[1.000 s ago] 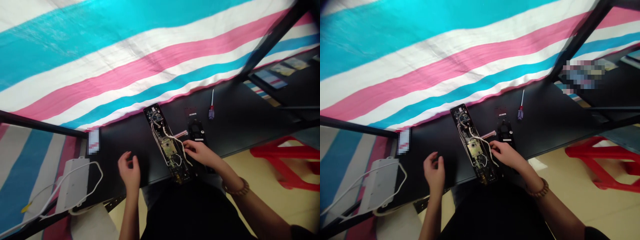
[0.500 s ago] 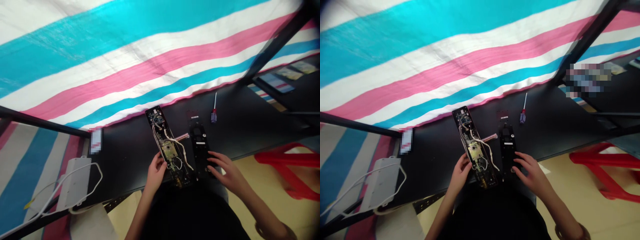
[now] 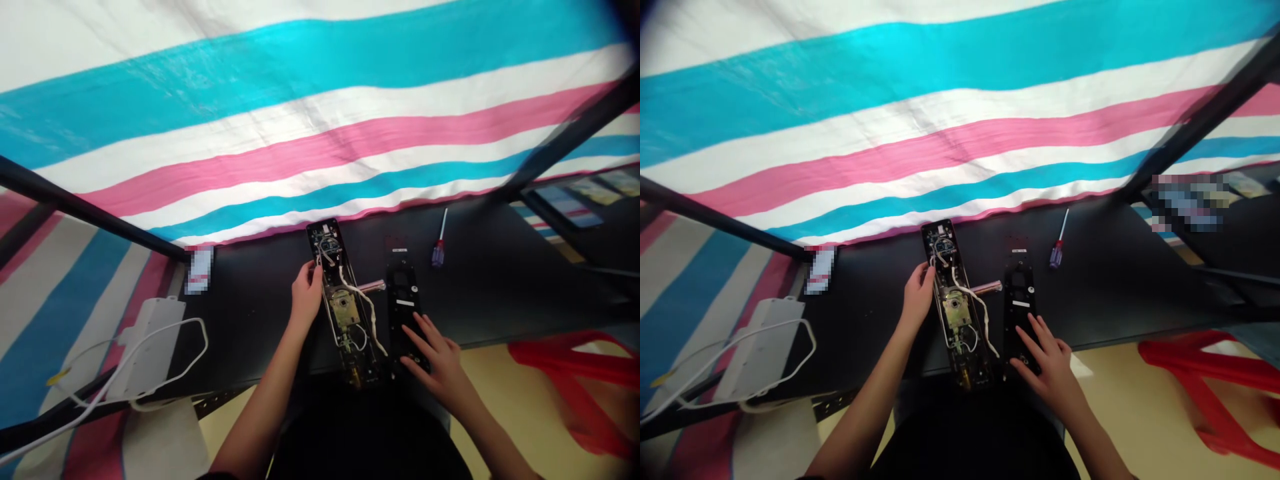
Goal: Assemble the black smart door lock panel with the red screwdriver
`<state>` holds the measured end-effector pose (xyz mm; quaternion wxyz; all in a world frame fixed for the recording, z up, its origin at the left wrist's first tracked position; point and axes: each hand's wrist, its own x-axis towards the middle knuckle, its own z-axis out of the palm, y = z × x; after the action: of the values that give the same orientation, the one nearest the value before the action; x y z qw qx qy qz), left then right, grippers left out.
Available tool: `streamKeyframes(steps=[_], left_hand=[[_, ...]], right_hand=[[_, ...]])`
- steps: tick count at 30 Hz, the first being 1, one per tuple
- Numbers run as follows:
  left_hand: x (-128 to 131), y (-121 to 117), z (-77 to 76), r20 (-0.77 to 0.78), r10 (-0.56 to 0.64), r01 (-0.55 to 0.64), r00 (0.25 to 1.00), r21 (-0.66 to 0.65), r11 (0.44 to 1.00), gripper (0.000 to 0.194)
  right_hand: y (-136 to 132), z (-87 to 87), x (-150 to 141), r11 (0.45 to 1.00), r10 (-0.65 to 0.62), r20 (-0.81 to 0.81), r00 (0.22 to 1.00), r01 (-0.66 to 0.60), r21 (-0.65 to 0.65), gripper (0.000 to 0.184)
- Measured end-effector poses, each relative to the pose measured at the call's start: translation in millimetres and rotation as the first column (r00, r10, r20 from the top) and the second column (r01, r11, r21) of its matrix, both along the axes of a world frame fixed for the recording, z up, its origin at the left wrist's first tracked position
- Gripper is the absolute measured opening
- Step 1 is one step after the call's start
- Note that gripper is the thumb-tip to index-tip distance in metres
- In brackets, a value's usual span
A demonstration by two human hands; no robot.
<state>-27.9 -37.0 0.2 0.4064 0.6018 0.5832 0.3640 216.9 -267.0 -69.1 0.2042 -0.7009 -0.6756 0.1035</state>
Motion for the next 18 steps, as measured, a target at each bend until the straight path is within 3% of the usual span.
streamKeyframes(steps=[4, 9, 18], left_hand=[[2.9, 8.2, -5.4, 0.064, -0.011, 0.010, 0.998, 0.007, 1.000, 0.037], [7.6, 1.6, -11.6, 0.160, 0.022, -0.019, 0.987, -0.023, 1.000, 0.043], [-0.2, -42.2, -20.7, 0.275, 0.042, -0.019, 0.960, -0.083, 0.996, 0.041]], right_hand=[[3.5, 3.2, 1.4, 0.999, 0.042, 0.040, 0.998, -0.042, 0.001, 0.053], [9.1, 3.7, -0.2, 0.999, 0.031, 0.097, 0.995, -0.030, -0.011, 0.052], [18.4, 1.0, -1.6, 0.993, 0.016, 0.064, 0.998, -0.024, 0.117, 0.045]])
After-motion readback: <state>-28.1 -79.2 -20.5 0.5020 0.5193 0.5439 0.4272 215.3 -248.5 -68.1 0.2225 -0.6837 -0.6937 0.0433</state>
